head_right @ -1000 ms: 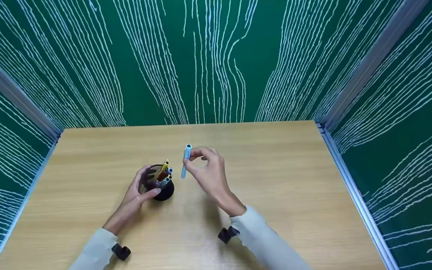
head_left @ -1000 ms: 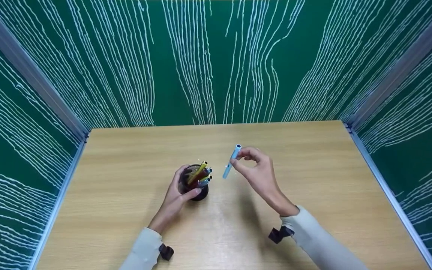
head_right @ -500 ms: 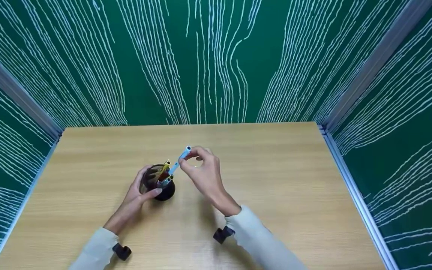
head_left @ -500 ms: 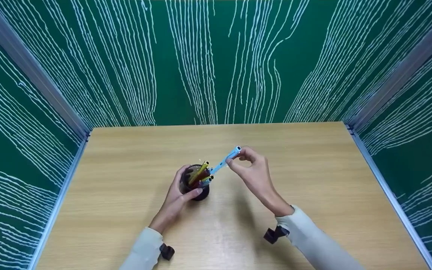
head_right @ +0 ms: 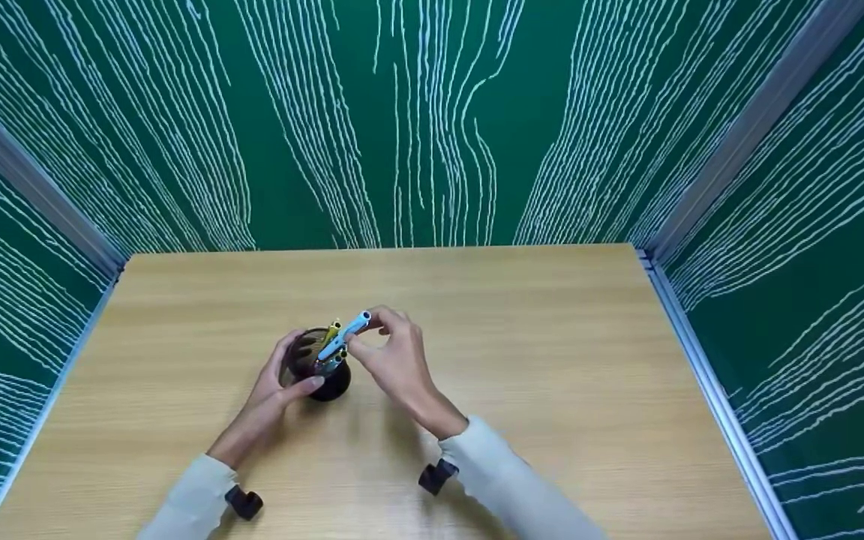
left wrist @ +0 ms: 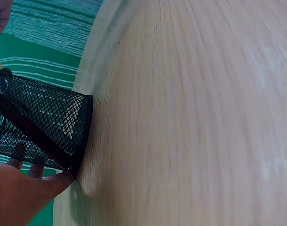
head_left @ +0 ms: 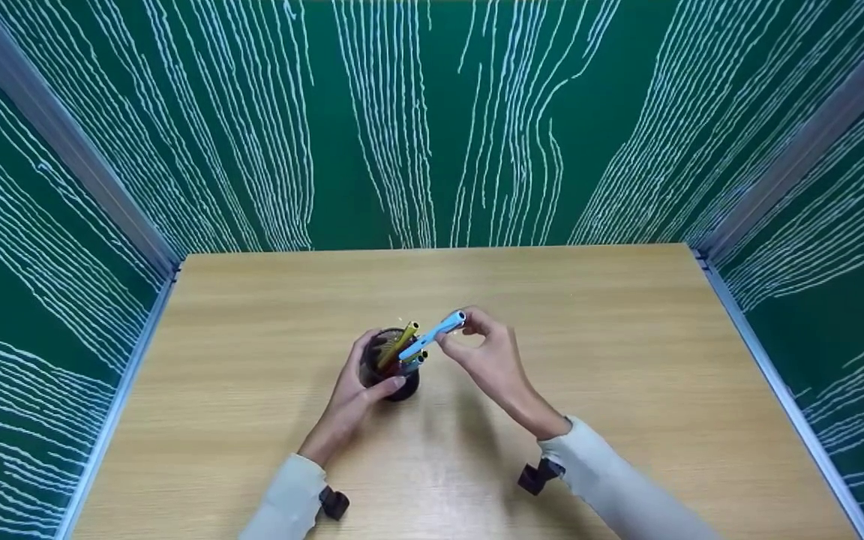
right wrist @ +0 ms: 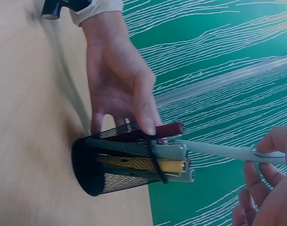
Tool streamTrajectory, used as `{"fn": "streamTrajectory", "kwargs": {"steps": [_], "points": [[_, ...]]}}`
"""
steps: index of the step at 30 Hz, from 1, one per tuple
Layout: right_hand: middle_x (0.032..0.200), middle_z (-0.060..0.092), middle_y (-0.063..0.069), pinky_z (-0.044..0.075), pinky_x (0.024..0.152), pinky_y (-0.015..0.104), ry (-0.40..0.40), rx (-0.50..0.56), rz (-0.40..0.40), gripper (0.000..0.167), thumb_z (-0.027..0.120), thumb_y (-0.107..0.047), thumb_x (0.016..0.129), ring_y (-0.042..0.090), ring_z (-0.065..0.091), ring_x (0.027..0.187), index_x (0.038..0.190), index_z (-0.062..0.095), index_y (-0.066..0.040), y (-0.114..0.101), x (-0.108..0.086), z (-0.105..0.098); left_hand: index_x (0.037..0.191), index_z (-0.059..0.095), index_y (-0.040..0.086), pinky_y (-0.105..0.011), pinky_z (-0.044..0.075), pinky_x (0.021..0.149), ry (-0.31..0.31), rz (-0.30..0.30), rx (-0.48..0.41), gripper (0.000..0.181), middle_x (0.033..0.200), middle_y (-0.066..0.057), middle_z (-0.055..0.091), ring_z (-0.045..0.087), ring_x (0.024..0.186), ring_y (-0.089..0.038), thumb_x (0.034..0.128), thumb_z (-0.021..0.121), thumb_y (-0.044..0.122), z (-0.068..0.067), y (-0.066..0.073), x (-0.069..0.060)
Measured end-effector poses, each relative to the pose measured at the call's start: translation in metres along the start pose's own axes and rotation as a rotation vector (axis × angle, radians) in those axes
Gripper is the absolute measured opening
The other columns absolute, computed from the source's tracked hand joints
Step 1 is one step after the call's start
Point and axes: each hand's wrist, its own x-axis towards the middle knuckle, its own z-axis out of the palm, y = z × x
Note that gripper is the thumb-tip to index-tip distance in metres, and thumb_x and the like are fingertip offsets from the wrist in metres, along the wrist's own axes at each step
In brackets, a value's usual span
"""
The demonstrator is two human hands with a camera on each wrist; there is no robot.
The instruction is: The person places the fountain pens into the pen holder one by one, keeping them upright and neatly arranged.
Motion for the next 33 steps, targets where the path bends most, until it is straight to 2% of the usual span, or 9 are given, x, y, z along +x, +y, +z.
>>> {"fn": "streamTrajectory", "kwargs": {"steps": [3,10,13,16,21,28,33], "points": [[0.102,0.075,-0.003,0.051,0.100,0.048,-0.012,-0.018,-0.015,0.011,0.084,-0.010,0.094,0.030,0.067,0.107,0.102,0.079,-0.013,0.005,-0.002,0.004,0.169,0.037,0.016,-0.056,0.018,0.133,-0.002,0.011,-0.002,0.090,0.166,-0.013,0.048,0.041,0.157,-0.034,0.0941,0.088,0.016,0.000,-0.002,0.001],[0.100,0.077,-0.005,0.052,0.100,0.056,-0.029,-0.033,-0.041,0.011,0.085,-0.009,0.091,0.022,0.068,0.103,0.098,0.080,-0.015,0.013,-0.002,0.010,0.169,0.037,0.015,-0.054,0.018,0.134,-0.005,0.028,-0.009,0.090,0.166,-0.014,0.048,0.040,0.158,-0.034,0.0944,0.087,0.015,0.000,-0.004,0.002],[0.101,0.077,-0.005,0.053,0.099,0.054,-0.034,-0.048,-0.046,0.011,0.086,-0.008,0.091,0.019,0.066,0.103,0.098,0.080,-0.015,0.015,-0.002,0.012,0.169,0.037,0.015,-0.055,0.018,0.134,-0.002,0.026,-0.008,0.090,0.167,-0.013,0.048,0.040,0.158,-0.034,0.0942,0.087,0.016,-0.001,-0.004,0.002],[0.101,0.077,-0.005,0.053,0.098,0.052,-0.037,-0.061,-0.050,0.012,0.086,-0.008,0.091,0.019,0.066,0.103,0.099,0.081,-0.015,0.016,-0.002,0.013,0.170,0.037,0.016,-0.056,0.017,0.133,0.000,0.022,-0.003,0.091,0.167,-0.013,0.048,0.039,0.158,-0.034,0.0940,0.087,0.018,-0.001,-0.003,0.002],[0.100,0.077,-0.005,0.053,0.098,0.056,-0.045,-0.053,-0.055,0.012,0.087,-0.008,0.090,0.021,0.066,0.102,0.099,0.082,-0.015,0.018,-0.001,0.015,0.170,0.036,0.014,-0.055,0.018,0.133,0.001,0.019,0.002,0.092,0.168,-0.013,0.047,0.039,0.158,-0.034,0.0940,0.087,0.018,-0.001,-0.004,0.002],[0.098,0.077,-0.006,0.052,0.096,0.047,-0.041,-0.058,-0.050,0.012,0.088,-0.009,0.090,0.021,0.066,0.101,0.098,0.082,-0.016,0.019,0.000,0.018,0.169,0.036,0.011,-0.055,0.016,0.134,0.003,0.024,0.024,0.091,0.167,-0.013,0.048,0.040,0.158,-0.033,0.0940,0.087,0.016,-0.001,-0.004,0.002],[0.099,0.078,-0.007,0.051,0.096,0.047,-0.050,-0.056,-0.055,0.012,0.087,-0.010,0.090,0.020,0.067,0.101,0.100,0.083,-0.015,0.017,0.000,0.020,0.169,0.036,0.009,-0.053,0.019,0.133,-0.001,0.026,0.002,0.091,0.166,-0.015,0.049,0.042,0.157,-0.033,0.0943,0.087,0.014,0.000,-0.005,0.004]]}}
